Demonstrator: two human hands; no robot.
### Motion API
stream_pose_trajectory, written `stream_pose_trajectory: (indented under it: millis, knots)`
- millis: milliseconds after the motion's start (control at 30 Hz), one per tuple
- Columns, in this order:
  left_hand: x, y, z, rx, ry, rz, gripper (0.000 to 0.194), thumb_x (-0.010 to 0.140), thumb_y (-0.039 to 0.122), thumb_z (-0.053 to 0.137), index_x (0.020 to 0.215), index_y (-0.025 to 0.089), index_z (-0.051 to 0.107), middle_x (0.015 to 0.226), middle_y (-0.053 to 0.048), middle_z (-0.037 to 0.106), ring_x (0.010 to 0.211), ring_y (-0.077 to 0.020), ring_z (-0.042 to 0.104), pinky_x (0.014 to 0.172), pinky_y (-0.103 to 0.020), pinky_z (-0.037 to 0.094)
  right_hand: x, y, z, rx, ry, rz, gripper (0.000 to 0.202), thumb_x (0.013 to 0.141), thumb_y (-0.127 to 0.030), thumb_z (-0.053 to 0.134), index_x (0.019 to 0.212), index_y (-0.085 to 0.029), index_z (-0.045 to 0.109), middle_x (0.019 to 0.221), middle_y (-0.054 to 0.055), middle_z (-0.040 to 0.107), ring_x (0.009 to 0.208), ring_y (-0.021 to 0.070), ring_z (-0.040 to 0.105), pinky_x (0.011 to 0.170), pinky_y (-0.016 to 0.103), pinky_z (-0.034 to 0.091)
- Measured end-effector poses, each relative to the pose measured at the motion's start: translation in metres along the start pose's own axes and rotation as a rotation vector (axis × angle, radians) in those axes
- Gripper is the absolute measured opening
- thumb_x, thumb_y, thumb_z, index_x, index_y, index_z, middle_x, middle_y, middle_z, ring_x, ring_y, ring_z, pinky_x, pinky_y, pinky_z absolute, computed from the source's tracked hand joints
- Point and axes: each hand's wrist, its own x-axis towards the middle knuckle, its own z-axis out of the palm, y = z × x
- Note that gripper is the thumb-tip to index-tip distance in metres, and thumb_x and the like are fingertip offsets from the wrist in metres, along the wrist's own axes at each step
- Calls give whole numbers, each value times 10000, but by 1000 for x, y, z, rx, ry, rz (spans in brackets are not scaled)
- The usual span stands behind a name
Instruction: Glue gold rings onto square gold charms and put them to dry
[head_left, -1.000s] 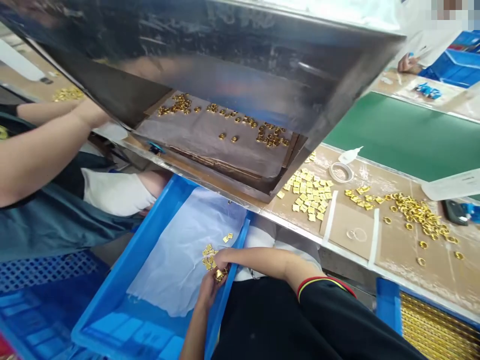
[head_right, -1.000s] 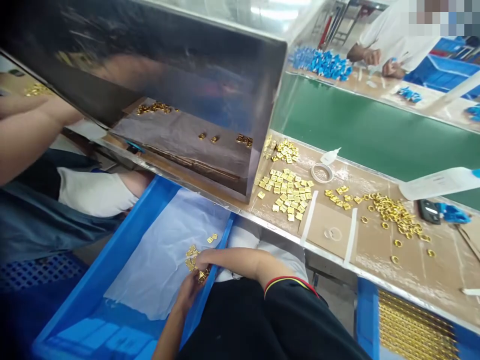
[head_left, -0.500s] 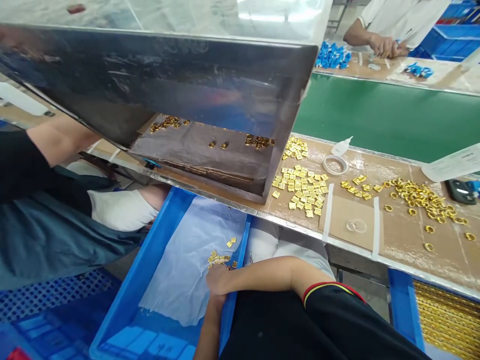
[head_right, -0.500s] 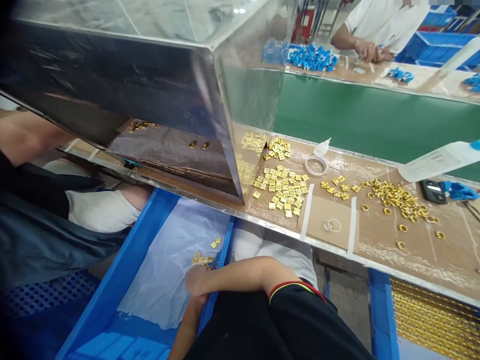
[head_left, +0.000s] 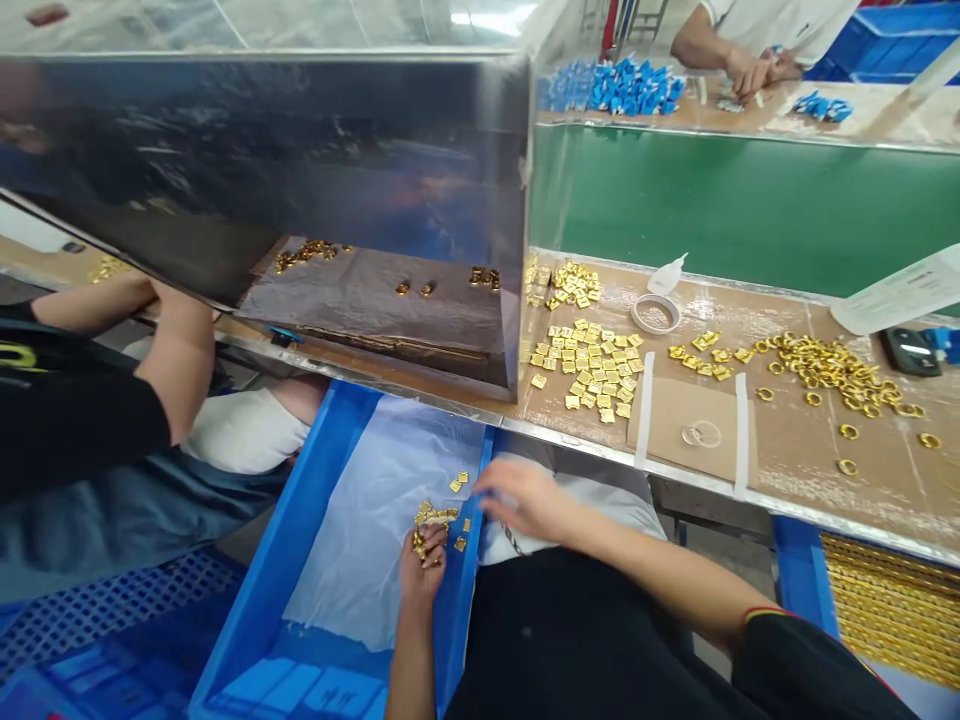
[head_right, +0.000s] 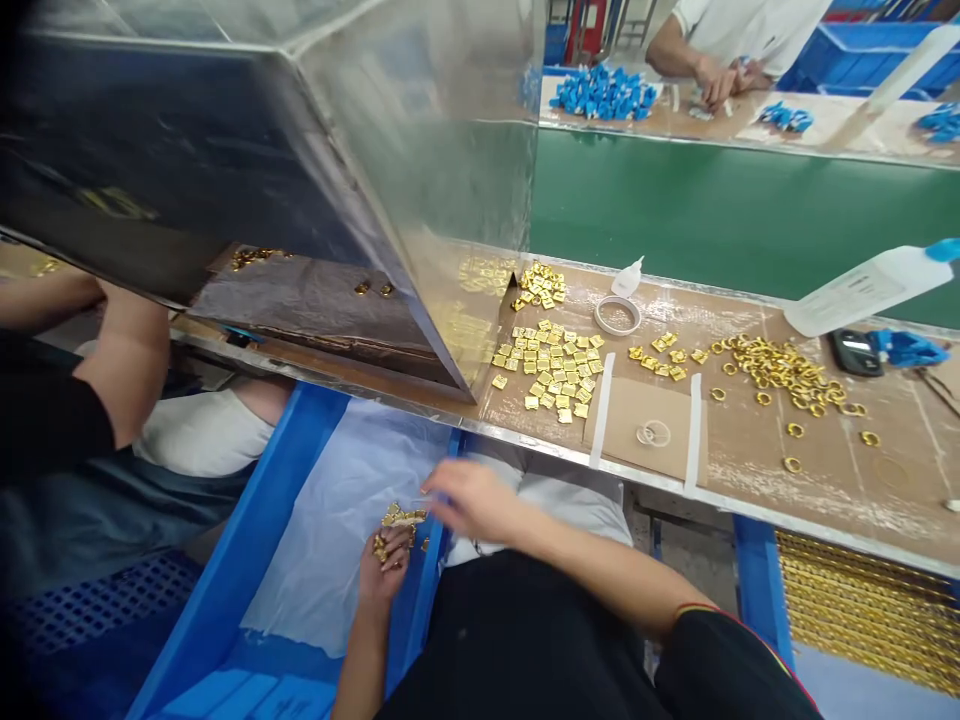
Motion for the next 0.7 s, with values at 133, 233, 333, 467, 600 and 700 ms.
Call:
stream_pose_trajectory:
  millis: [133,233,333,467,600,700]
  knots:
    - [-14,9,43,256,-43,70,458,892,466,671,595,202,442,564,38,410,425,-68,307,294,-156,175,-19,71,-58,-270,474,306,484,1048,-338,467,1487,-142,517,1631,214,373,1553,376,262,1243,617,212]
    - [-12,3,112,604,-130,186,462,890,566,593,621,218,454,575,33,433,420,-79,315,310,-193,199,-19,104,-71,-548,585,449,614,1005,-429,564,1551,-168,459,1678,192,317,1581,387,188,1243,628,170]
    - [5,-10,190,967,-195,406,476,953,568,460,625,224,463,537,39,409,424,-97,352,388,-233,303,-15,116,-71,-619,545,468,628,1037,-455,474,1583,-148,419,1685,195,312,1582,369,203,1246,608,163]
    - [42,-22,264,1269,-204,716,397,931,393,540,595,225,413,650,-14,507,705,-162,536,687,-274,455,-6,121,-82,-593,553,512,604,1055,-413,409,1588,-129,415,1666,199,350,1569,359,257,1248,595,182]
    - [67,-28,289,1539,-241,923,282,949,295,520,679,215,518,788,-66,598,821,-201,586,801,-307,461,3,124,-103,-512,592,548,588,1047,-362,402,1563,-82,440,1656,220,357,1560,364,279,1246,598,211]
    - [74,-35,291,1711,-329,1048,270,990,291,498,749,202,582,831,-77,611,833,-210,599,797,-310,477,-6,123,-109,-456,692,472,557,1042,-291,380,1556,-84,444,1656,203,368,1568,343,265,1254,586,228]
